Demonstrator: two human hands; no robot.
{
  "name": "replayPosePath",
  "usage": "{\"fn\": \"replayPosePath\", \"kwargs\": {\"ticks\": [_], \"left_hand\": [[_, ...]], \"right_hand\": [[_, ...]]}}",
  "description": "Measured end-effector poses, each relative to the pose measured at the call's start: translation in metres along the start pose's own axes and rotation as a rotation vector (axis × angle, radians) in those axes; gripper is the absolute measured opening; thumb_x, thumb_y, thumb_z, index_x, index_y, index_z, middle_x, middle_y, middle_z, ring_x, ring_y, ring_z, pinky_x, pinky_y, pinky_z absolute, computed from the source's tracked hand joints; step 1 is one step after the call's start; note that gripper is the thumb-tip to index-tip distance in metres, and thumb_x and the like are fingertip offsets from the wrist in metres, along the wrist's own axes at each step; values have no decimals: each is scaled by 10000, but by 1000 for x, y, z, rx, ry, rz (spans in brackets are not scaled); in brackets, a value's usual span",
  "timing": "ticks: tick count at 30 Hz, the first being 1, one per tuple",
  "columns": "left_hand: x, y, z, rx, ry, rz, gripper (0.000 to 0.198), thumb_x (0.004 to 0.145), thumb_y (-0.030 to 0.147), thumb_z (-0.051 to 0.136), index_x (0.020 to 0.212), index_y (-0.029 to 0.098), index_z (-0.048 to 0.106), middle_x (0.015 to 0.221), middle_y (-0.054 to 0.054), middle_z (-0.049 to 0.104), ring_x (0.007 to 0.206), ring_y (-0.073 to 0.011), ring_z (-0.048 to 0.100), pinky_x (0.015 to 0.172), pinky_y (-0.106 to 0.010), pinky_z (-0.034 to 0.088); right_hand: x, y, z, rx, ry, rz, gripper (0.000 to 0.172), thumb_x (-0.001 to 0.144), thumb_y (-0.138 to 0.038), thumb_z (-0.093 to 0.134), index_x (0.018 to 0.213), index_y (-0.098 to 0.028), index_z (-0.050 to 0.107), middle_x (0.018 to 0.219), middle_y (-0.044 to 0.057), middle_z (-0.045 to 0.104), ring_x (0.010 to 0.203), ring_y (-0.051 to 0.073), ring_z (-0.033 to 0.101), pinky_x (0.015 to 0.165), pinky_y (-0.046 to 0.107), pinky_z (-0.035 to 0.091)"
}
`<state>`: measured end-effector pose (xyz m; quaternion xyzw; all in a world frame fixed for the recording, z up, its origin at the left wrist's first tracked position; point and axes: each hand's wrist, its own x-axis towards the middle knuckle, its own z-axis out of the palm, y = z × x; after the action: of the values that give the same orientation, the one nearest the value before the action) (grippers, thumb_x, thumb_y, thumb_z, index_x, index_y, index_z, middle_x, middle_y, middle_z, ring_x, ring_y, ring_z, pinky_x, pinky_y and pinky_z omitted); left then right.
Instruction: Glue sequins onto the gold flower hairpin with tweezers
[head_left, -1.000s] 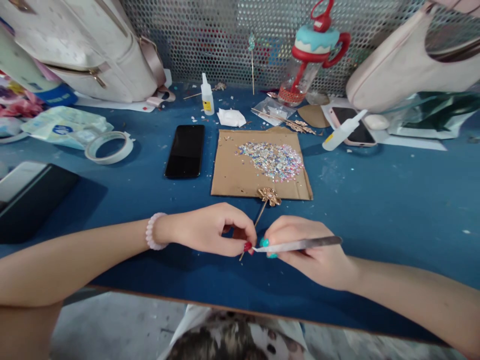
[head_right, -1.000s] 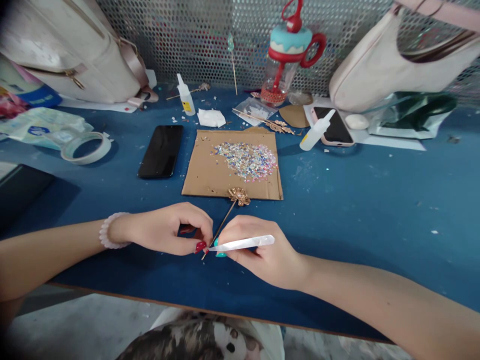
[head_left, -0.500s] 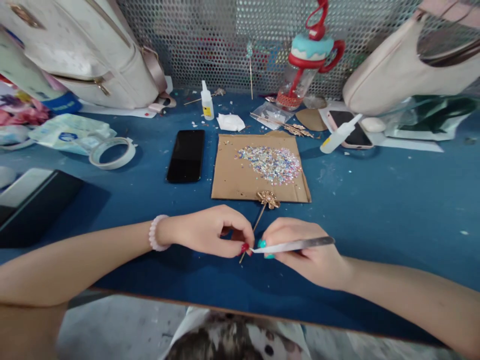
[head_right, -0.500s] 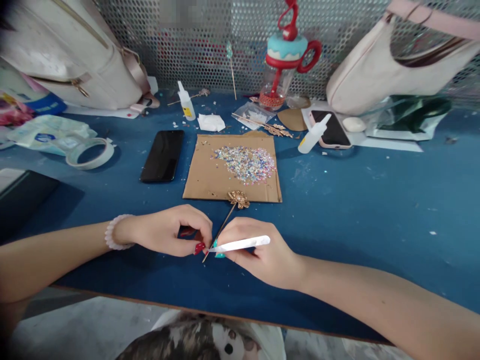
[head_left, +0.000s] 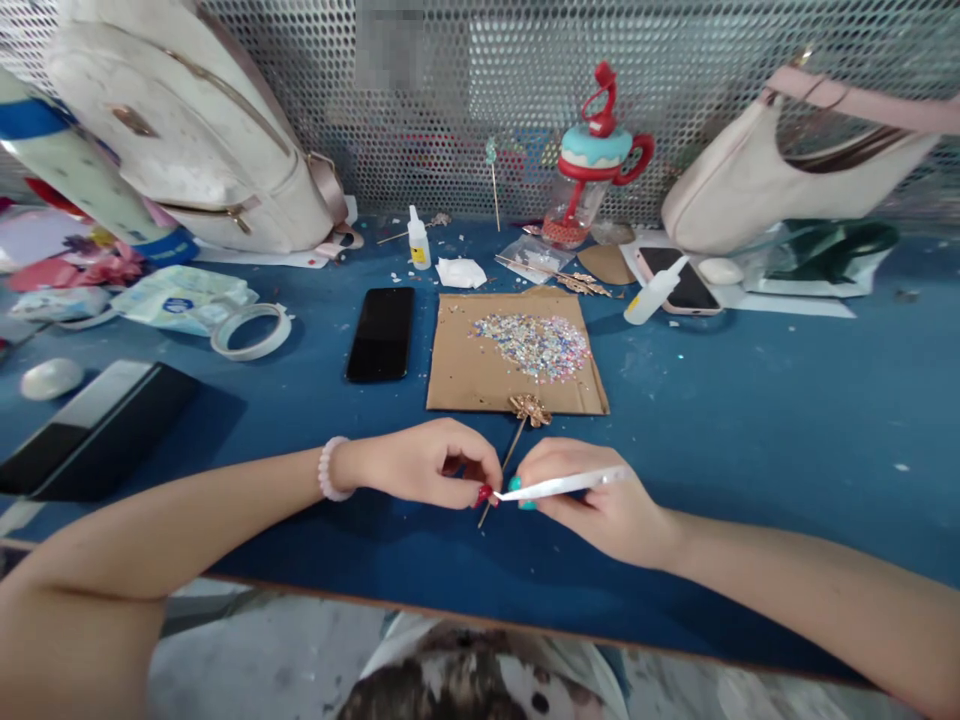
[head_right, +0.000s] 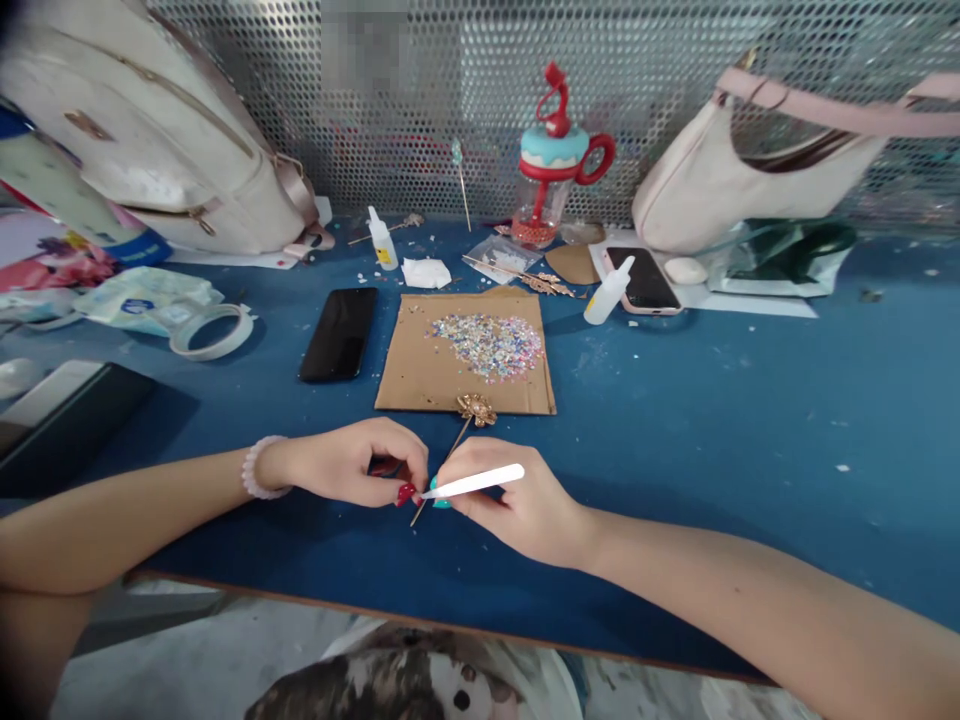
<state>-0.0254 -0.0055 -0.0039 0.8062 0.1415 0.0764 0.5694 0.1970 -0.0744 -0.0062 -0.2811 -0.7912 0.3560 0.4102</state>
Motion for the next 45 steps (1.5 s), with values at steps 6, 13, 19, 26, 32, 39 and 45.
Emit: {"fn": "replayPosePath", "kwargs": {"ticks": [6, 13, 19, 26, 32, 39, 45], "left_hand": [[2, 1, 0, -34, 0, 3, 112, 807, 157, 595, 881, 136, 676, 761, -23, 657, 604, -79, 540, 542, -149, 400], [2, 2, 0, -86, 15, 2, 97, 810, 154, 598, 864, 124, 673, 742, -19, 655, 598, -72, 545, 559, -143, 419], [3, 2, 0, -151, 11, -19, 92, 801, 154, 619, 874, 129, 669, 773, -26, 671, 641, -84, 585, 597, -155, 456], [5, 0, 2, -191, 24, -59, 111, 839, 231, 633, 846, 124, 662, 675, 1, 622, 551, -59, 530, 513, -131, 411], [8, -1, 3, -245, 54, -73, 179, 825, 299, 669, 842, 121, 668, 675, -3, 624, 541, -55, 519, 500, -130, 393], [12, -6, 7, -314, 186, -87, 345, 798, 454, 674, 826, 111, 651, 670, -7, 630, 497, -47, 480, 485, -147, 390], [12, -4, 9, -302, 213, -121, 310, 786, 420, 696, 804, 114, 654, 655, 8, 620, 522, -51, 493, 505, -150, 388]], "right_hand": [[1, -2, 0, -24, 18, -11, 93, 877, -138, 561, 857, -168, 646, 783, 42, 674, 716, 123, 626, 647, 243, 515], [3, -2, 0, -65, 14, -28, 115, 882, -133, 541, 852, -167, 647, 773, 42, 673, 713, 123, 623, 651, 245, 510], [1, -1, 0, -92, 26, -38, 113, 894, -164, 540, 873, -174, 651, 777, 46, 666, 712, 131, 623, 643, 251, 509], [2, -2, 0, -111, 55, -66, 104, 893, -178, 557, 849, -168, 650, 771, 52, 675, 708, 131, 631, 650, 252, 515], [-2, -1, -1, -141, 92, -93, 78, 880, -159, 573, 863, -173, 648, 775, 46, 674, 720, 134, 633, 656, 266, 524], [-2, 3, -1, -209, 179, -145, 110, 857, -103, 582, 918, -169, 645, 830, 60, 675, 777, 144, 640, 677, 275, 543], [-1, 2, -1, -233, 150, -192, 139, 848, -90, 593, 940, -173, 656, 841, 60, 674, 769, 136, 639, 676, 250, 538]]}}
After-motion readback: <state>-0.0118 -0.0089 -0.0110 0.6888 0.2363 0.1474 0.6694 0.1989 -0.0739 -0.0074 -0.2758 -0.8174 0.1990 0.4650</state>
